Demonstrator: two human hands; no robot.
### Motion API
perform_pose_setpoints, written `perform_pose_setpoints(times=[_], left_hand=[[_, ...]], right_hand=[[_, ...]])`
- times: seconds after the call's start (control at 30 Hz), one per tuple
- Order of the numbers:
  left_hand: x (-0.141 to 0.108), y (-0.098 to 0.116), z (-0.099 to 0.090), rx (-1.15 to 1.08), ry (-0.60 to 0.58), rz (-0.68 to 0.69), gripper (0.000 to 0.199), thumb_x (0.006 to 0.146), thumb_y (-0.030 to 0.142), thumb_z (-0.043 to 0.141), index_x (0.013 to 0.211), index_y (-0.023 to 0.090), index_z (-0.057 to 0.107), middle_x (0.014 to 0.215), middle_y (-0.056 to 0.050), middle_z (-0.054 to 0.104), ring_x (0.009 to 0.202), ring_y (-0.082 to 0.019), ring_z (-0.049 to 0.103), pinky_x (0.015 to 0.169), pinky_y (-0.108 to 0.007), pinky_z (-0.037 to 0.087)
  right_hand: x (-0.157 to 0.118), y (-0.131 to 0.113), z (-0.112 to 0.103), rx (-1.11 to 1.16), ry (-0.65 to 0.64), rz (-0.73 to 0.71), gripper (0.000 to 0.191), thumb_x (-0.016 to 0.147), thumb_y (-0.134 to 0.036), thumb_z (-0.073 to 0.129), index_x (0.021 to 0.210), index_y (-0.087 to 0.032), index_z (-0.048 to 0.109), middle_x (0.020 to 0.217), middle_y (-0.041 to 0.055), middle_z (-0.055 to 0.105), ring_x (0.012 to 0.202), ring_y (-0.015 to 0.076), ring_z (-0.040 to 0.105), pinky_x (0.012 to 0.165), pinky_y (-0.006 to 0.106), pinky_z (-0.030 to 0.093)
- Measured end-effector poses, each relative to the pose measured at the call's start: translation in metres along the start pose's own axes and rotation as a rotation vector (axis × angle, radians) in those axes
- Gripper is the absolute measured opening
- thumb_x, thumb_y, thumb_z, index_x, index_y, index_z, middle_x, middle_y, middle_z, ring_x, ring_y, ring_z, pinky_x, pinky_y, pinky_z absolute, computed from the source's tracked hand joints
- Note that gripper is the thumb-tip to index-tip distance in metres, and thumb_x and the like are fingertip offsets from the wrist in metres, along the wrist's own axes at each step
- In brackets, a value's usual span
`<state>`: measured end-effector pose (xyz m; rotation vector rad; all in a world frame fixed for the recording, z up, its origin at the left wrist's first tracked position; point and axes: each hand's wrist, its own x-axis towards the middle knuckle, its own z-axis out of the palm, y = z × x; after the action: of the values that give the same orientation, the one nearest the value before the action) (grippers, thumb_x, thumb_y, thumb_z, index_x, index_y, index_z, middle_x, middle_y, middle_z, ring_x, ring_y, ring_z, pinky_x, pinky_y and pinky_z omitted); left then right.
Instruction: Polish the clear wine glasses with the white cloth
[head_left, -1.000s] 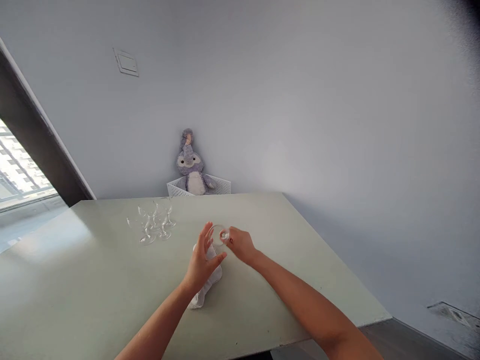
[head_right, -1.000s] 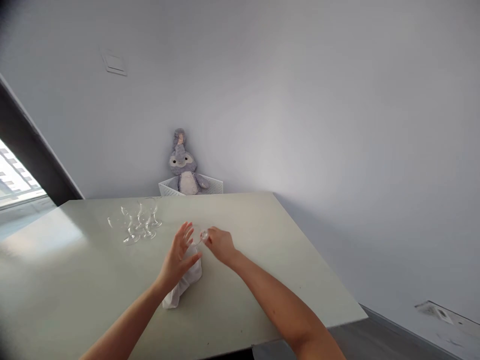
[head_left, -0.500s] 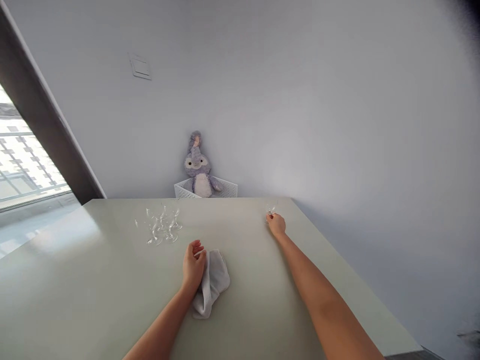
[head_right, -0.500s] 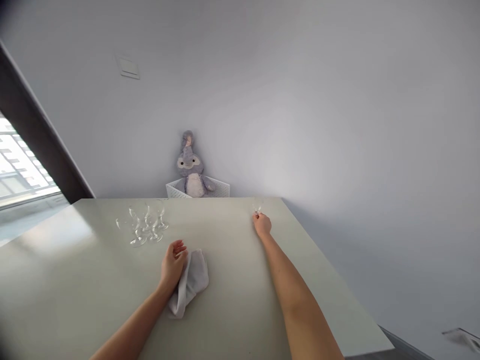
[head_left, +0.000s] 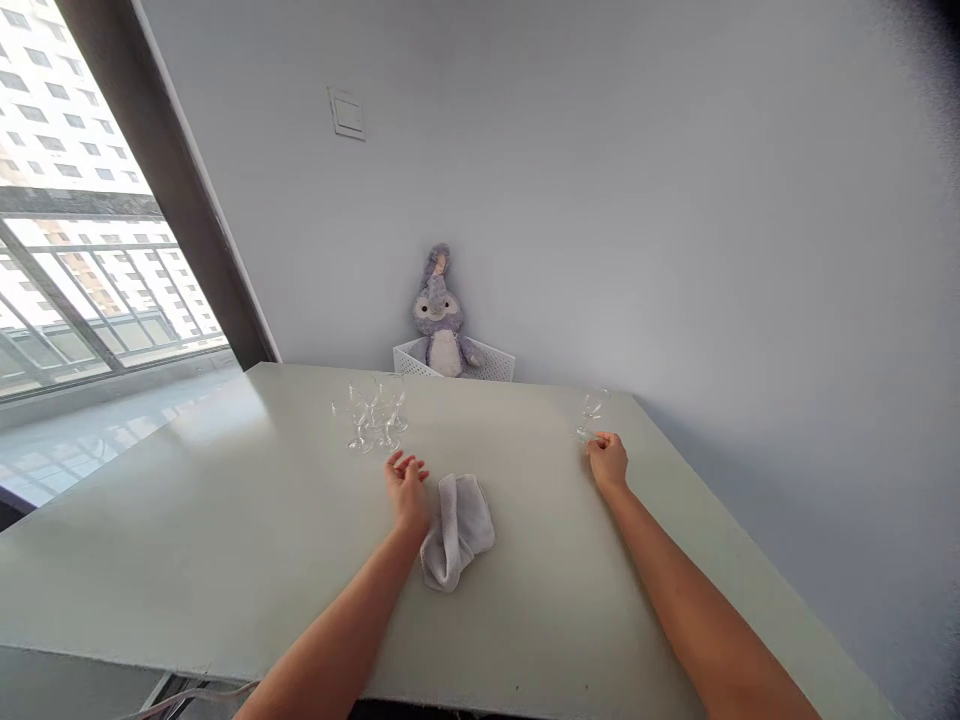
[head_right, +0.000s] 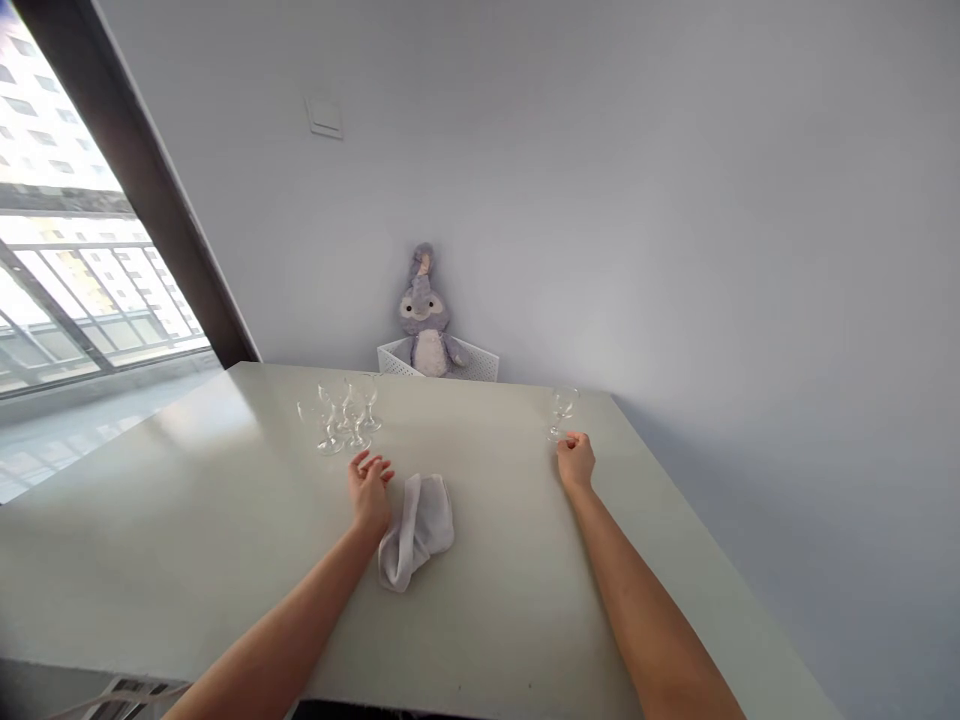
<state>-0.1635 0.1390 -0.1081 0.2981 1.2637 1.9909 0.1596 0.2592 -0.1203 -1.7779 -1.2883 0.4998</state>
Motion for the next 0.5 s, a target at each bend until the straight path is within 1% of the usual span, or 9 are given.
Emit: perform_pose_setpoints(times=[0.1, 0.17, 0.2, 0.27, 0.3, 0.33, 0.37, 0.43, 0.5], left_hand=[[0.020, 0.017, -0.001, -0.092, 0.105, -0.099, 0.027, 0.081, 0.025, 0.041, 0.107, 0.029, 0.036, 0.085, 0.001, 0.049, 0.071, -0.005, 0.055, 0.067, -0.018, 0.046], [0.035, 0.027, 0.001, -0.140, 0.130, -0.177, 0.029, 0.084, 0.030, 0.036, 0.112, 0.030, 0.031, 0.087, -0.001, 0.050, 0.072, -0.006, 0.056, 0.067, -0.020, 0.048], [0.042, 0.031, 0.003, -0.161, 0.133, -0.211, 0.030, 0.085, 0.032, 0.035, 0.114, 0.031, 0.030, 0.087, -0.002, 0.050, 0.072, -0.007, 0.057, 0.066, -0.020, 0.048], [0.052, 0.037, 0.009, -0.201, 0.128, -0.271, 0.034, 0.085, 0.035, 0.035, 0.118, 0.031, 0.028, 0.088, -0.003, 0.051, 0.073, -0.009, 0.058, 0.065, -0.022, 0.049], [0.055, 0.039, 0.012, -0.220, 0.122, -0.296, 0.037, 0.085, 0.037, 0.035, 0.120, 0.030, 0.026, 0.089, -0.004, 0.051, 0.074, -0.010, 0.058, 0.063, -0.022, 0.050], [0.058, 0.040, 0.014, -0.239, 0.115, -0.316, 0.040, 0.084, 0.039, 0.035, 0.122, 0.029, 0.025, 0.089, -0.005, 0.051, 0.074, -0.011, 0.059, 0.063, -0.022, 0.050], [0.060, 0.040, 0.017, -0.257, 0.108, -0.332, 0.044, 0.084, 0.042, 0.036, 0.123, 0.027, 0.023, 0.090, -0.005, 0.051, 0.075, -0.011, 0.059, 0.062, -0.022, 0.050], [0.062, 0.040, 0.020, -0.292, 0.089, -0.345, 0.048, 0.083, 0.046, 0.036, 0.124, 0.027, 0.022, 0.091, -0.007, 0.051, 0.076, -0.012, 0.059, 0.061, -0.022, 0.050], [0.064, 0.040, 0.021, -0.326, 0.070, -0.342, 0.048, 0.082, 0.049, 0.036, 0.124, 0.030, 0.023, 0.094, -0.007, 0.051, 0.079, -0.013, 0.060, 0.062, -0.022, 0.051]], right_hand=[[-0.038, -0.018, 0.006, 0.087, -0.144, -0.029, 0.033, 0.070, -0.029, 0.043, 0.097, -0.013, 0.053, 0.074, 0.0049, 0.060, 0.055, 0.0137, 0.052, 0.055, 0.026, 0.040], [-0.071, -0.041, 0.017, 0.145, -0.290, -0.081, 0.027, 0.071, -0.033, 0.046, 0.088, -0.015, 0.058, 0.065, 0.0015, 0.059, 0.049, 0.0121, 0.050, 0.050, 0.024, 0.039], [-0.090, -0.054, 0.022, 0.181, -0.391, -0.116, 0.027, 0.072, -0.035, 0.048, 0.086, -0.015, 0.059, 0.061, 0.0001, 0.057, 0.047, 0.0114, 0.048, 0.048, 0.023, 0.038], [-0.127, -0.082, 0.032, 0.284, -0.706, -0.249, 0.036, 0.078, -0.040, 0.043, 0.100, -0.016, 0.057, 0.059, -0.0019, 0.054, 0.044, 0.0100, 0.044, 0.045, 0.022, 0.036], [-0.144, -0.095, 0.036, 0.281, -0.814, -0.353, 0.038, 0.080, -0.042, 0.042, 0.107, -0.018, 0.054, 0.059, -0.0028, 0.053, 0.045, 0.0097, 0.044, 0.046, 0.022, 0.036], [-0.160, -0.107, 0.038, 0.245, -0.896, -0.492, 0.041, 0.081, -0.043, 0.043, 0.115, -0.022, 0.050, 0.060, -0.0033, 0.053, 0.049, 0.0100, 0.046, 0.050, 0.022, 0.036], [-0.173, -0.116, 0.041, 0.189, -0.945, -0.607, 0.043, 0.082, -0.044, 0.043, 0.120, -0.024, 0.047, 0.061, -0.0035, 0.053, 0.051, 0.0105, 0.046, 0.053, 0.023, 0.037], [-0.190, -0.128, 0.045, 0.074, -0.947, -0.760, 0.039, 0.085, -0.044, 0.040, 0.117, -0.026, 0.050, 0.068, -0.0008, 0.056, 0.060, 0.0125, 0.050, 0.059, 0.024, 0.037], [-0.196, -0.130, 0.050, -0.020, -0.917, -0.824, 0.035, 0.087, -0.041, 0.034, 0.098, -0.022, 0.061, 0.072, 0.0022, 0.058, 0.064, 0.0136, 0.051, 0.061, 0.025, 0.037]])
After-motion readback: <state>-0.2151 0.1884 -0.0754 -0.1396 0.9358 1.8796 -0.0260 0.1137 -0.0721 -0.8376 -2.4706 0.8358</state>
